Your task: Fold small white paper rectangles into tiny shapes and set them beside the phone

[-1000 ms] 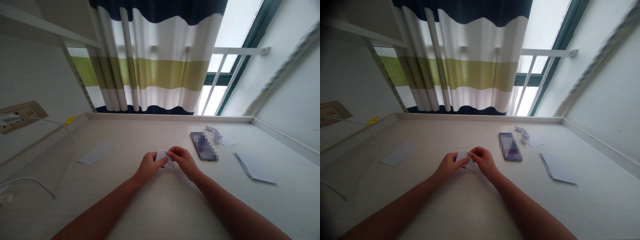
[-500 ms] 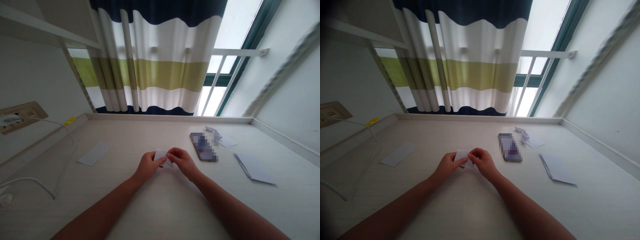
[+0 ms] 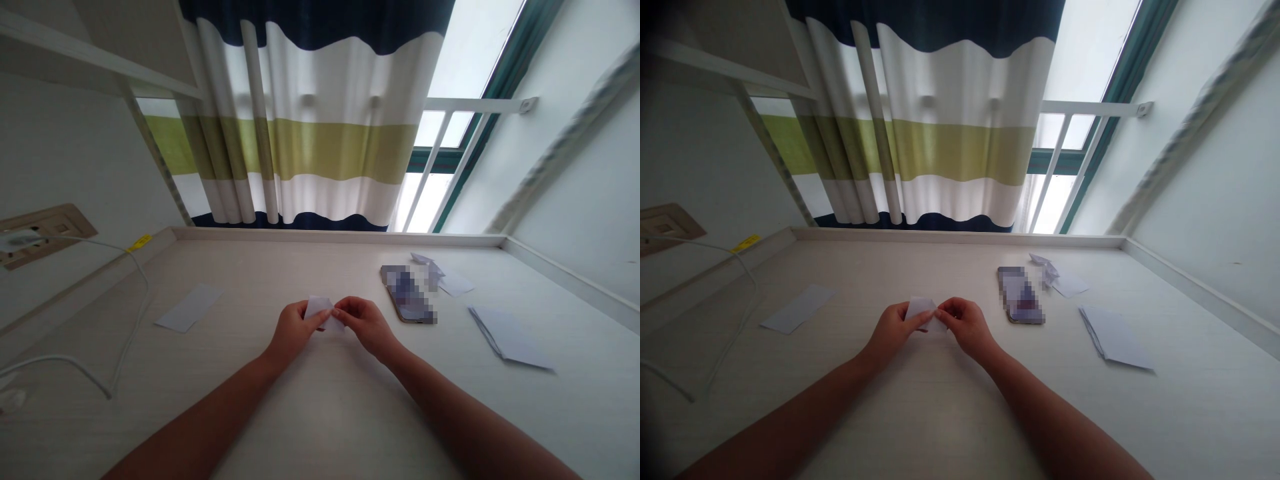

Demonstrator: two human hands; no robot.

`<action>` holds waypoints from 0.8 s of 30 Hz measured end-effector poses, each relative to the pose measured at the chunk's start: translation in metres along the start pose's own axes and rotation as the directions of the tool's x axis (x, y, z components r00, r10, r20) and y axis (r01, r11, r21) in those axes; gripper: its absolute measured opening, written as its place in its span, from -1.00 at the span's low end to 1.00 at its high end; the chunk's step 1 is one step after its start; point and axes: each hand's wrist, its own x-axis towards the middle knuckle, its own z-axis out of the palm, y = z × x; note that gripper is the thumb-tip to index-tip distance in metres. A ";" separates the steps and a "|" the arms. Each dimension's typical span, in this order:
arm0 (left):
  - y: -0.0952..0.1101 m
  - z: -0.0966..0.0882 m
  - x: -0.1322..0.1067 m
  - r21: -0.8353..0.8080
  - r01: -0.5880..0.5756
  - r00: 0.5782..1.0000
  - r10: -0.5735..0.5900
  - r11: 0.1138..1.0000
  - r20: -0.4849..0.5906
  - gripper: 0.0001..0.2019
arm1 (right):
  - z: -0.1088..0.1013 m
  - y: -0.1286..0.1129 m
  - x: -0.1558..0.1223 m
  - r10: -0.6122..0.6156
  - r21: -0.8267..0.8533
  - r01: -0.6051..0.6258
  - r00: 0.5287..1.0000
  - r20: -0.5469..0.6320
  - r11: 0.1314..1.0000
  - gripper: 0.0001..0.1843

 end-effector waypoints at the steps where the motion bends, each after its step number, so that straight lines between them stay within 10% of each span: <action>1: 0.000 0.000 0.000 -0.002 0.000 1.000 0.000 1.000 -0.002 -0.76 | 0.000 0.000 0.000 -0.008 -0.002 0.008 1.000 -0.006 1.000 -0.78; 24: -0.001 0.001 0.002 -0.178 0.070 0.997 -0.074 0.982 -0.020 -0.75 | -0.001 -0.002 0.000 -0.056 -0.068 0.055 0.998 -0.010 0.996 -0.79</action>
